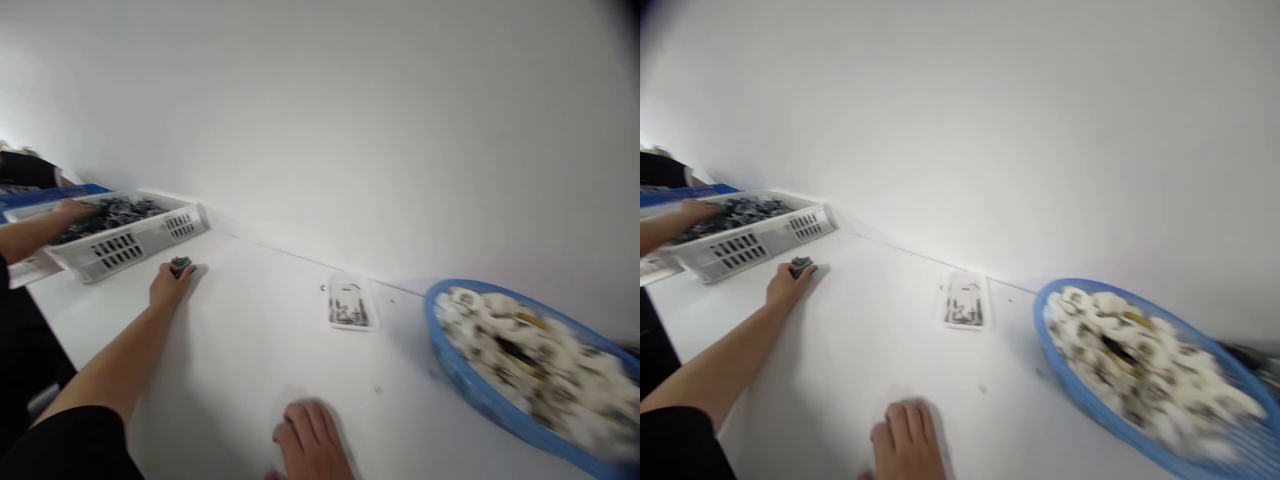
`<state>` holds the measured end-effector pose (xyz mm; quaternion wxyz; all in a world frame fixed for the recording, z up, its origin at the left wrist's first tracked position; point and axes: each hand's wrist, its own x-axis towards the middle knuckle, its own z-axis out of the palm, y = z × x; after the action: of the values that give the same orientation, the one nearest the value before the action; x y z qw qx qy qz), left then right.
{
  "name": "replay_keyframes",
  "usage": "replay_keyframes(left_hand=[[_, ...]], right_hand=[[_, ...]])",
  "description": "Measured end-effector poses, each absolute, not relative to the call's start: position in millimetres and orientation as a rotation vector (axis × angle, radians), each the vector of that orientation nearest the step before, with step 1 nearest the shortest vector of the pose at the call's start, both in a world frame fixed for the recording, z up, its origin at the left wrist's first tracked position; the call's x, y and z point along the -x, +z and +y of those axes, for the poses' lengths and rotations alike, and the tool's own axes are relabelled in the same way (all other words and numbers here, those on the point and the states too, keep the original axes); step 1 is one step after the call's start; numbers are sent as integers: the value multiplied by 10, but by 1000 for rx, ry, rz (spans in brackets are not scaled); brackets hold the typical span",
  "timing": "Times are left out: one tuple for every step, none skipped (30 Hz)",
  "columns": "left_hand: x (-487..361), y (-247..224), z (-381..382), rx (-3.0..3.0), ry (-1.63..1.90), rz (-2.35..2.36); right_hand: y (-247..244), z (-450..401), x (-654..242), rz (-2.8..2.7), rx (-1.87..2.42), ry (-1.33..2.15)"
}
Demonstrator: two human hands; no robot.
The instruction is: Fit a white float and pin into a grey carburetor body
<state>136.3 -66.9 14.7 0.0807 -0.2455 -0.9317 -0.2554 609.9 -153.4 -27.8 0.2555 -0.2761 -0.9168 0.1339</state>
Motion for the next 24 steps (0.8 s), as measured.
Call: replay_keyframes(left_hand=[[-1495, 144, -724, 742, -750, -2802], [-1617, 136, -775, 770, -747, -2813], [-1728, 124, -820, 759, -720, -2832], [-1828, 110, -860, 775, -627, -2852], [-1919, 94, -898, 821, -552, -2868], [-2006, 79, -935, 859, -497, -2887], [-2092, 64, -976, 888, -464, -2884], [-2179, 50, -1021, 912, -441, -2889], [-2271, 36, -1072, 931, -426, -2883], [-2368, 23, -1129, 958, -416, -2869], [-2471, 10, -1191, 994, -411, -2849], [-2579, -1, -1256, 1041, -412, -2824], [-2692, -10, -1322, 1097, -424, -2800], [-2809, -16, -1388, 1161, -446, -2780], [-2930, -18, -1451, 1215, -473, -2767], [-3053, -16, -1511, 1266, -505, -2752], [-3177, -11, -1568, 1301, -544, -2737], [-3301, -4, -1621, 1330, -587, -2720], [-3422, 4, -1671, 1350, -631, -2710], [-3539, 12, -1719, 1368, -676, -2704], [-3650, 18, -1764, 1390, -724, -2697], [-3754, 21, -1806, 1418, -770, -2691], [-3852, 21, -1845, 1451, -812, -2679], [-3943, 20, -1880, 1500, -845, -2662]], right_hand=[[-227, -1540, -6120, -2516, 716, 435], [-169, -1546, -6145, -2559, 699, 516], [-110, -1553, -6171, -2580, 685, 557], [-54, -1561, -6194, -2600, 666, 575], [-3, -1570, -6213, -2613, 670, 591], [41, -1580, -6226, -2626, 689, 600], [75, -1591, -6234, -2653, 701, 610], [100, -1603, -6237, -2682, 716, 616], [114, -1616, -6238, -2710, 726, 616], [120, -1630, -6239, -2729, 722, 604], [117, -1646, -6240, -2747, 719, 579], [107, -1663, -6243, -2772, 703, 548], [94, -1682, -6247, -2789, 690, 514], [78, -1701, -6252, -2803, 680, 483], [64, -1718, -6257, -2817, 673, 458], [50, -1733, -6260, -2828, 671, 442], [40, -1744, -6262, -2839, 672, 436], [34, -1751, -6261, -2850, 672, 438], [31, -1751, -6260, -2857, 674, 442], [35, -1746, -6261, -2864, 672, 446], [45, -1735, -6268, -2871, 664, 448], [65, -1718, -6283, -2885, 649, 450], [96, -1697, -6311, -2906, 627, 458], [141, -1673, -6357, -2929, 604, 476]])
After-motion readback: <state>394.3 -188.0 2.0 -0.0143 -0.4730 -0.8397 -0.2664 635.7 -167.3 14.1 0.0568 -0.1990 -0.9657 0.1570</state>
